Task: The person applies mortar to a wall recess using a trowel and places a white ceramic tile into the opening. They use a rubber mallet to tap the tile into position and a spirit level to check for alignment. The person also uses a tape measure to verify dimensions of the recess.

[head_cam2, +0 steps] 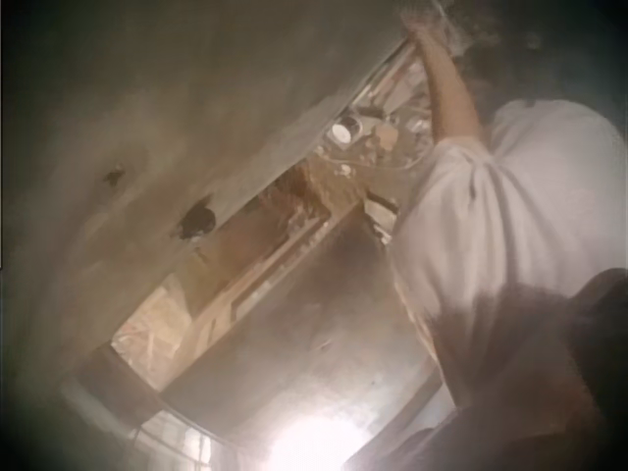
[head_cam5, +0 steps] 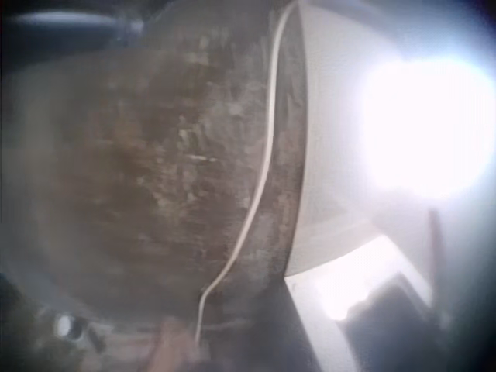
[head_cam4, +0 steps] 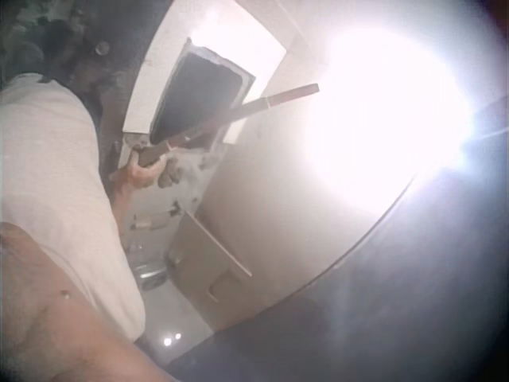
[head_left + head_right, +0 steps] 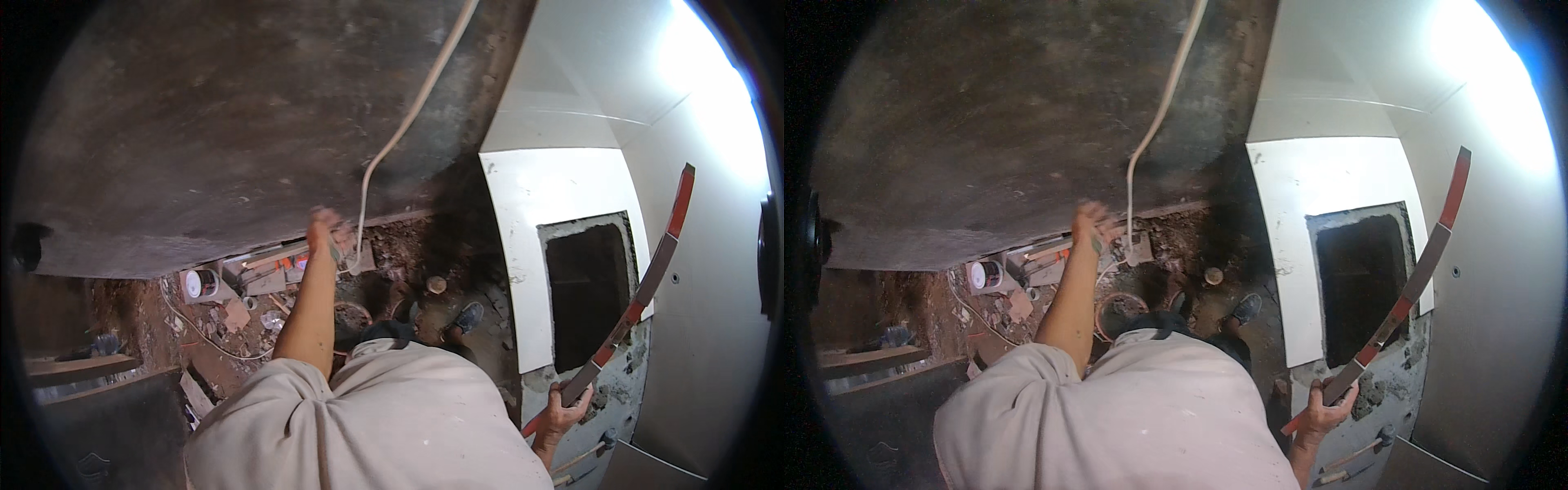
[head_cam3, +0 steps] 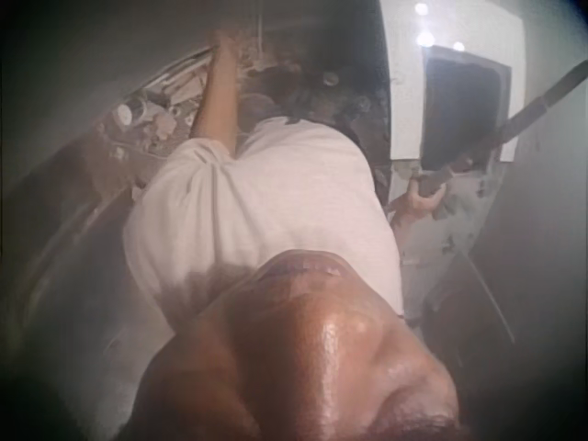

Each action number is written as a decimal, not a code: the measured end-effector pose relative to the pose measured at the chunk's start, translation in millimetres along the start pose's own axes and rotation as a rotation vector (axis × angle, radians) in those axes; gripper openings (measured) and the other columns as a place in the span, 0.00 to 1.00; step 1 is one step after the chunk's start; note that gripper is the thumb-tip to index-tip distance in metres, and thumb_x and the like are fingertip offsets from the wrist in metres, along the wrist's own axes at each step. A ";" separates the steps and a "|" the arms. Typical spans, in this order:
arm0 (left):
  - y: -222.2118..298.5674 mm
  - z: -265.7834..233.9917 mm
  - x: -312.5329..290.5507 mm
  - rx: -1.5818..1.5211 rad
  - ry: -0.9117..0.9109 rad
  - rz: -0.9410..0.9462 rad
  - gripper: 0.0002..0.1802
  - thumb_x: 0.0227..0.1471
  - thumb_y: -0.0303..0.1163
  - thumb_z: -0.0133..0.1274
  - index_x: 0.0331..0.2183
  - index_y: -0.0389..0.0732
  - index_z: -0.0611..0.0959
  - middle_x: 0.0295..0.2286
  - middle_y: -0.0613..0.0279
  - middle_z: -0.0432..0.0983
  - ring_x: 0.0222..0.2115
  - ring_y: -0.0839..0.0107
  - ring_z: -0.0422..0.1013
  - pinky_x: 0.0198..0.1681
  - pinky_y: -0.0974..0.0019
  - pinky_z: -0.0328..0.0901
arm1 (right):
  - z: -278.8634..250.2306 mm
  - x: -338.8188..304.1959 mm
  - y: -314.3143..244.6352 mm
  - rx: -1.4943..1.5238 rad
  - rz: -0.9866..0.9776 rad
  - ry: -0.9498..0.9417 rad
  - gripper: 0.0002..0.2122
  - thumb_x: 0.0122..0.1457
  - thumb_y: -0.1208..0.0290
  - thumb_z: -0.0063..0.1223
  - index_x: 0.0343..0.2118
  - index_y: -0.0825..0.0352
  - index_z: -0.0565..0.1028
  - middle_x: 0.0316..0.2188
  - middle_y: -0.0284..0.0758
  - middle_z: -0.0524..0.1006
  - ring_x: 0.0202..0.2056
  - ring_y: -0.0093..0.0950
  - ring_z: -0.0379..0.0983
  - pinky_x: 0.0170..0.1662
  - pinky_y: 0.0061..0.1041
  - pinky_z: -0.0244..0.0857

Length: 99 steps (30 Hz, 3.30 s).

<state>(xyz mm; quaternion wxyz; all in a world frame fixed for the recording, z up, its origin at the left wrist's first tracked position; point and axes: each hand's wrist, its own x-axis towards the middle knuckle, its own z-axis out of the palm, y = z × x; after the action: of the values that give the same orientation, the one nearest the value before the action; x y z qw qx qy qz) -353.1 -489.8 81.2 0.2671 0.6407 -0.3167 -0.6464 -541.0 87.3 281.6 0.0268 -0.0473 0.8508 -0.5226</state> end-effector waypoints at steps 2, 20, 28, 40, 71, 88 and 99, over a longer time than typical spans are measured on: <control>65.0 -27.2 10.2 -0.227 0.337 0.319 0.45 0.63 0.60 0.47 0.65 0.33 0.61 0.64 0.40 0.58 0.63 0.50 0.58 0.66 0.53 0.52 | 6.1 -6.4 -1.1 0.010 -0.047 -0.095 0.19 0.53 0.78 0.59 0.48 0.68 0.70 0.32 0.29 0.72 0.32 0.21 0.69 0.36 0.22 0.65; -43.0 -88.9 66.4 1.391 -0.403 0.394 0.31 0.62 0.45 0.52 0.59 0.34 0.74 0.54 0.38 0.73 0.57 0.45 0.68 0.60 0.53 0.62 | 23.5 -26.3 -54.9 1.472 0.417 -0.521 0.27 0.63 0.62 0.49 0.59 0.77 0.63 0.43 0.51 0.73 0.29 0.27 0.73 0.28 0.25 0.75; -72.3 -121.7 -120.7 1.161 -1.075 -0.512 0.30 0.62 0.53 0.51 0.55 0.40 0.78 0.47 0.50 0.78 0.45 0.55 0.75 0.46 0.54 0.71 | 34.2 -25.3 -39.7 1.530 0.392 -0.544 0.28 0.64 0.61 0.48 0.63 0.70 0.60 0.47 0.53 0.71 0.32 0.28 0.74 0.28 0.27 0.77; 79.9 190.9 -242.8 0.825 -1.430 0.580 0.32 0.68 0.51 0.43 0.64 0.42 0.69 0.58 0.51 0.71 0.55 0.59 0.71 0.58 0.54 0.64 | 108.8 40.8 -55.0 0.424 0.087 -0.173 0.38 0.55 0.71 0.56 0.69 0.66 0.55 0.33 0.34 0.76 0.27 0.19 0.74 0.31 0.20 0.72; 66.9 187.2 -281.8 1.170 -0.510 1.036 0.13 0.62 0.34 0.51 0.36 0.33 0.70 0.29 0.48 0.63 0.30 0.55 0.60 0.38 0.55 0.62 | 210.6 406.8 65.2 -0.552 -0.477 -0.180 0.33 0.71 0.57 0.38 0.68 0.80 0.50 0.69 0.58 0.52 0.71 0.49 0.47 0.71 0.44 0.43; 44.5 59.7 -292.8 1.222 -0.245 0.757 0.17 0.62 0.38 0.54 0.37 0.32 0.72 0.33 0.45 0.69 0.35 0.48 0.67 0.42 0.51 0.63 | 365.4 331.5 15.4 -0.569 -0.798 -0.314 0.27 0.69 0.57 0.41 0.63 0.73 0.64 0.67 0.52 0.59 0.71 0.50 0.48 0.72 0.52 0.38; 64.3 134.4 -266.9 1.179 -0.461 0.970 0.15 0.59 0.35 0.56 0.36 0.31 0.76 0.33 0.42 0.72 0.35 0.42 0.70 0.41 0.50 0.64 | 217.3 137.5 21.8 0.154 -0.568 -0.954 0.11 0.52 0.80 0.57 0.40 0.69 0.74 0.32 0.45 0.75 0.38 0.51 0.73 0.43 0.42 0.68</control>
<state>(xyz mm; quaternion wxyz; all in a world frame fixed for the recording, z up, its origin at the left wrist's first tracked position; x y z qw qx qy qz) -481.4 -322.5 302.5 0.0636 0.3174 -0.8972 -0.3004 -658.2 -110.6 164.4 0.2702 -0.5036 0.6577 -0.4908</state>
